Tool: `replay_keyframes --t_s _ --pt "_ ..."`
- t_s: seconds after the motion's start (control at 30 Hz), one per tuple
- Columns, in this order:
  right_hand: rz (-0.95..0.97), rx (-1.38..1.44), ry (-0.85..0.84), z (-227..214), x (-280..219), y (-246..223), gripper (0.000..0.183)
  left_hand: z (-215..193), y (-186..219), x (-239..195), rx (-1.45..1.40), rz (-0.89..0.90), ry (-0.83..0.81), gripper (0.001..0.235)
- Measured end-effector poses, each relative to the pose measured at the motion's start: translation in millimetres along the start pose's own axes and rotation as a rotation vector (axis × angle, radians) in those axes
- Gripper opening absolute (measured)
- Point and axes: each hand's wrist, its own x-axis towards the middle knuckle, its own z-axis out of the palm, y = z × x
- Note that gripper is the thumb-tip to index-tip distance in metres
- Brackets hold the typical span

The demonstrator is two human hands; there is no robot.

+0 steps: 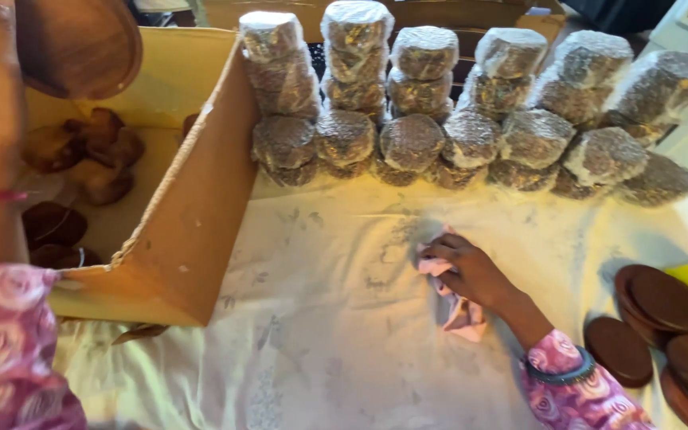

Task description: The person wraps brown discs in bubble wrap and uses a pink cloth to wipe bowl-like objects before placing them into a cardboard box.

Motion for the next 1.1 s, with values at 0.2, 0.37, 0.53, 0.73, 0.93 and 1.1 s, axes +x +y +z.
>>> replay_keyframes --t_s 0.2,0.37,0.53,0.73,0.93,1.1 --pt "0.048 0.061 0.038 -14 3 -18 0.048 -82 203 43 -0.388 -0.126 -0.234 0.032" --pt "0.193 0.236 0.344 -26 2 -21 0.047 -23 338 -13 -0.992 -0.203 -0.617 0.025" --pt "0.076 0.194 0.921 -30 2 -31 0.027 61 420 -67 -1.053 -0.401 -0.941 0.042" --pt "0.001 -0.044 0.773 5 -2 -21 0.039 95 464 -95 -1.327 -0.559 -0.879 0.053" --pt "-0.072 -0.141 0.317 -2 4 -39 0.055 91 475 -115 -1.606 -0.590 -0.619 0.039" --pt "-0.162 -0.354 0.090 -13 11 -59 0.074 99 479 -120 -1.771 -0.705 -0.640 0.034"
